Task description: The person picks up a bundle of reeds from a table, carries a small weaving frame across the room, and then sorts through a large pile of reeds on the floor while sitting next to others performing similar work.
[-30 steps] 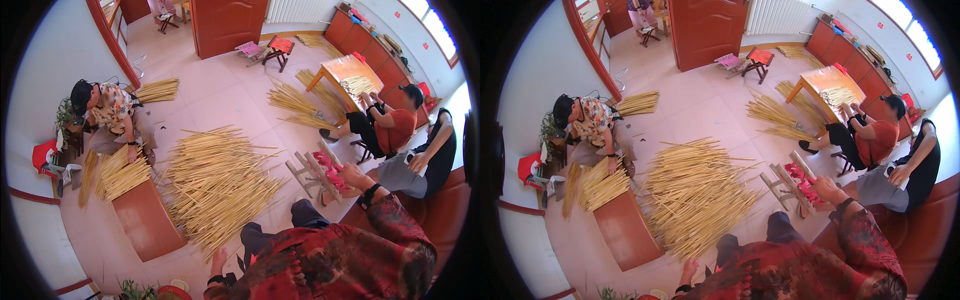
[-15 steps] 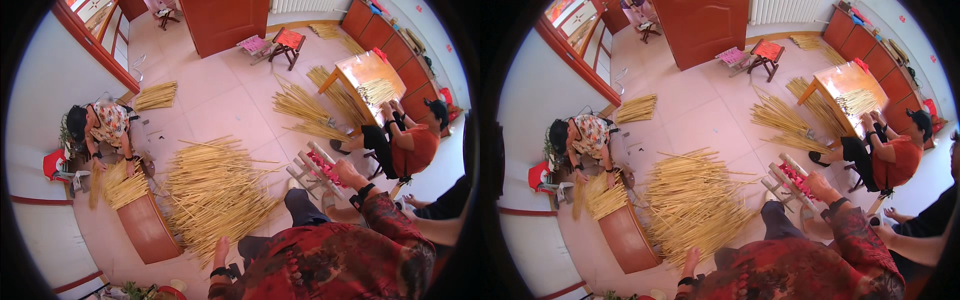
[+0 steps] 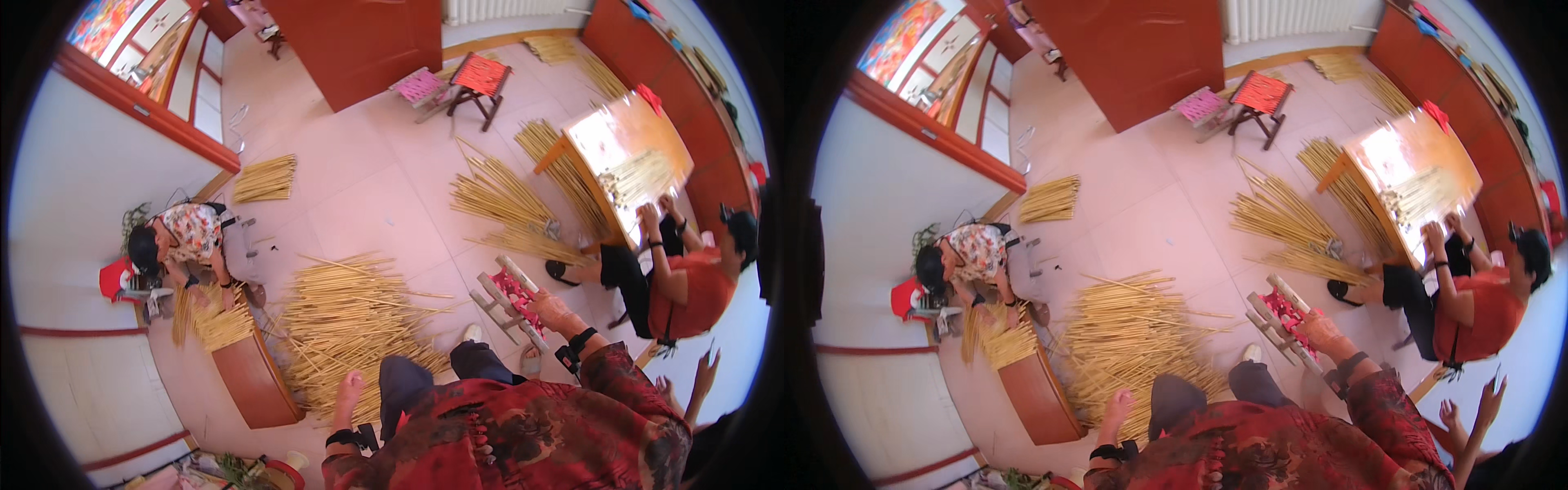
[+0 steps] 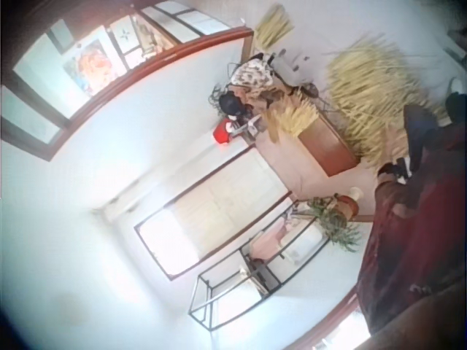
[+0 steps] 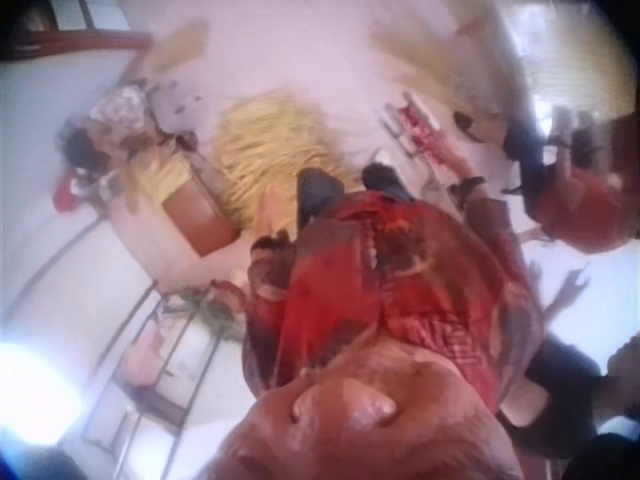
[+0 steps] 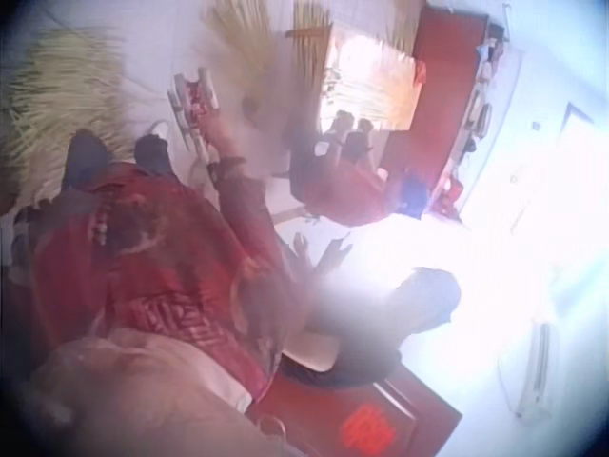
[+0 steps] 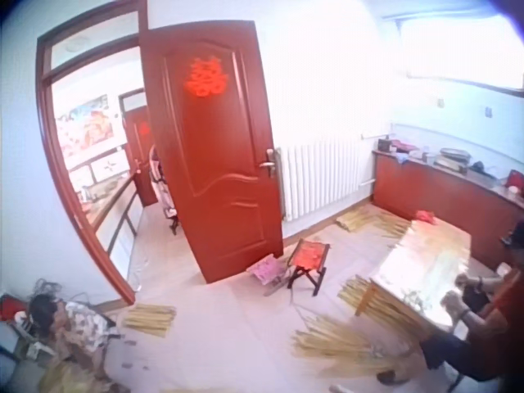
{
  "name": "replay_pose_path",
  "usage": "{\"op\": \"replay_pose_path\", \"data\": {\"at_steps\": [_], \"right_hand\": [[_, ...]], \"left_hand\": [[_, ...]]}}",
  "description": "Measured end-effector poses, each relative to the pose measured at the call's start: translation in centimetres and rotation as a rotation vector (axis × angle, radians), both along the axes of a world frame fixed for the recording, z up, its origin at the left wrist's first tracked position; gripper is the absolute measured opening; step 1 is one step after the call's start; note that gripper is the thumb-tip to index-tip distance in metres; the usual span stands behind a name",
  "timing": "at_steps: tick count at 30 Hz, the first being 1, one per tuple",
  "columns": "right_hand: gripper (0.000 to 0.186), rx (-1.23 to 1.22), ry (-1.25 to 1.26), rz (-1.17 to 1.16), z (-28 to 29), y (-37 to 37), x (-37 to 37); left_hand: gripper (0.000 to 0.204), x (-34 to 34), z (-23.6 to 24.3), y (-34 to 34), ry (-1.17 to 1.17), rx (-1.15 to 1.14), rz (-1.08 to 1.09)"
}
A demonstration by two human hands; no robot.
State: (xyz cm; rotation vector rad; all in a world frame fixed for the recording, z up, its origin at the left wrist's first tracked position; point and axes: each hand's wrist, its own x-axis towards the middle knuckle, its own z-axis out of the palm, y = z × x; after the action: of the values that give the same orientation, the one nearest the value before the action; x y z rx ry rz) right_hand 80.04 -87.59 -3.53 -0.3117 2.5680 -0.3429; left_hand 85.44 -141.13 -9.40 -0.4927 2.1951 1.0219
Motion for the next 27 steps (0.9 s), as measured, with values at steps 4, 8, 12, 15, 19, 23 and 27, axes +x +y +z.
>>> {"op": "replay_pose_path", "data": {"at_steps": [4,8,12,15,19,23,27], "right_hand": [[0.012,-0.016,-0.004,0.067,-1.0,1.5,-4.6],[0.011,-0.142,-0.374,-0.421,2.1,0.7,-10.5],[0.014,0.050,-0.161,0.386,3.9,-1.0,-17.1],[0.018,0.038,-0.152,0.486,3.5,-1.4,-24.1],[0.022,0.134,-0.099,0.603,5.3,-5.6,-33.5],[0.021,0.301,-0.176,0.890,2.9,-9.1,-43.4],[0.021,0.427,-0.133,1.135,1.4,-14.4,-51.8]], "left_hand": [[0.024,1.6,-0.2,-0.6,0.026,0.016,0.325],[0.017,6.2,-6.6,-3.6,-0.047,-0.308,-0.711],[0.019,5.6,-13.5,-2.4,-0.205,-0.152,-0.576],[0.025,-3.8,-13.9,0.9,-0.017,-0.341,-0.744],[0.028,-18.6,-5.9,4.6,0.355,0.189,0.459],[0.029,-22.7,0.0,4.6,0.307,0.358,0.731],[0.029,-19.2,-1.3,5.1,0.312,0.060,0.824]]}}
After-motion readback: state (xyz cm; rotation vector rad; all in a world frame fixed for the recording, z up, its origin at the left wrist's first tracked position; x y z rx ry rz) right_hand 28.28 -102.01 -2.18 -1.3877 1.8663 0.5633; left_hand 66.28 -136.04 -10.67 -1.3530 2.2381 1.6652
